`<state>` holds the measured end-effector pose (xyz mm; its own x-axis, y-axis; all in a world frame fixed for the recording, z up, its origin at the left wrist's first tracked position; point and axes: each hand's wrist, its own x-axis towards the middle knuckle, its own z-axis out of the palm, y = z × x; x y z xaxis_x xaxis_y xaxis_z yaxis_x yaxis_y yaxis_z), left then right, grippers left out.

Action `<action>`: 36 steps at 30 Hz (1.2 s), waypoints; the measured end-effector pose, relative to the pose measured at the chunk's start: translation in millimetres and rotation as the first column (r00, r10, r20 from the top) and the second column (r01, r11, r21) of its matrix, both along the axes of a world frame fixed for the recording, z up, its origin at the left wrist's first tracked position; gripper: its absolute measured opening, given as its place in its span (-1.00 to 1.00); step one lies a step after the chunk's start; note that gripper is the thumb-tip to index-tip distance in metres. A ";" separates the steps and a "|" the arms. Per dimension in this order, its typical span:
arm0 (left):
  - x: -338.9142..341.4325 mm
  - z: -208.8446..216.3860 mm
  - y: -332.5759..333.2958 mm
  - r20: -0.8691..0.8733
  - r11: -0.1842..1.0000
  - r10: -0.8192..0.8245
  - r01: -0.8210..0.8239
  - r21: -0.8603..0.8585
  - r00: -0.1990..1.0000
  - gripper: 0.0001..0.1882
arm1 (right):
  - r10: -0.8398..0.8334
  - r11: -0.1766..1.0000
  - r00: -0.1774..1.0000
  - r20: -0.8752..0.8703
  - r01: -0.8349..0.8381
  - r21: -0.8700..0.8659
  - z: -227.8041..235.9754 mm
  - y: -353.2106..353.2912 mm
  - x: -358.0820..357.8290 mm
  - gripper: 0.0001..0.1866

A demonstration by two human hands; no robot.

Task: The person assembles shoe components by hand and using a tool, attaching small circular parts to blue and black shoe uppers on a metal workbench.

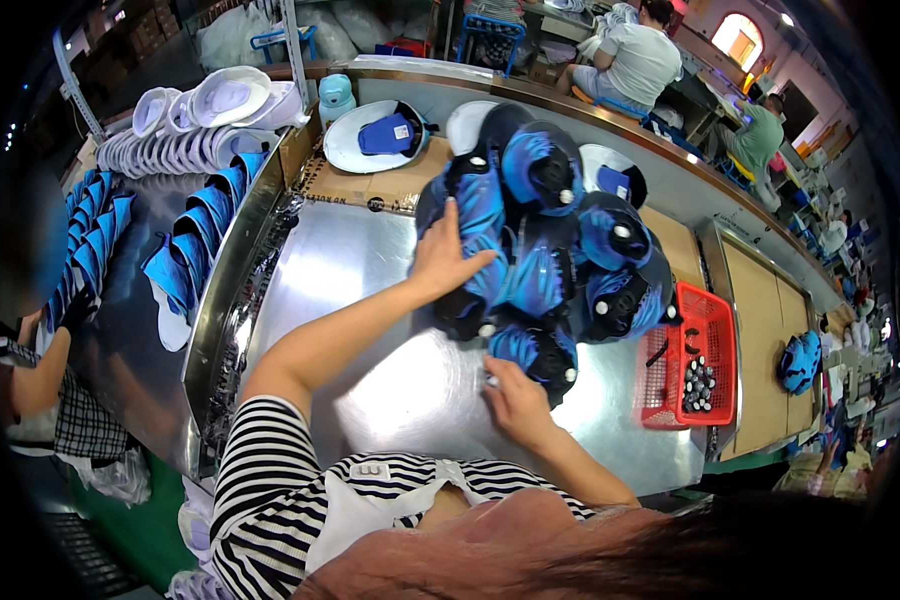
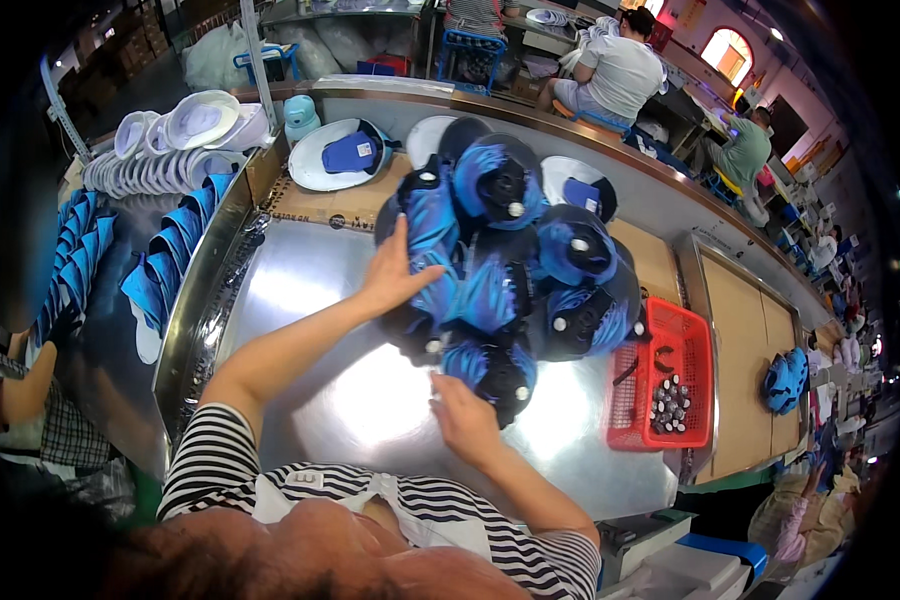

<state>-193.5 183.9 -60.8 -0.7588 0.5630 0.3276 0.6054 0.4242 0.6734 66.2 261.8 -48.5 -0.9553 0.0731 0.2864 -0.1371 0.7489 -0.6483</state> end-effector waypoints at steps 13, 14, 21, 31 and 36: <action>-143.9 9.1 40.0 0.112 0.984 0.172 -0.176 0.027 0.979 -0.30 | -0.130 0.953 0.991 0.004 0.126 -0.276 -14.3 12.3 12.5 -0.58; -165.4 -3.4 35.1 -0.139 0.956 0.293 -0.289 0.047 0.946 -0.40 | -0.121 0.946 0.992 0.044 0.129 -0.296 -15.9 6.0 6.6 -0.58; -234.1 -20.8 31.4 -0.267 0.966 0.183 -0.224 -0.129 0.946 -0.70 | 0.046 0.750 0.967 0.250 0.133 -0.648 -32.2 -13.7 -17.1 -0.76; 0.6 91.5 -134.4 0.385 0.685 -0.208 -0.147 0.714 0.899 -0.18 | 0.030 0.480 0.982 0.188 0.151 -0.864 -29.1 -27.3 -14.1 -0.79; 181.6 16.1 -167.8 0.779 0.735 -0.229 -0.422 0.531 0.584 -0.31 | -0.005 0.443 0.994 0.105 0.096 -0.891 -17.0 -46.5 -48.6 -0.85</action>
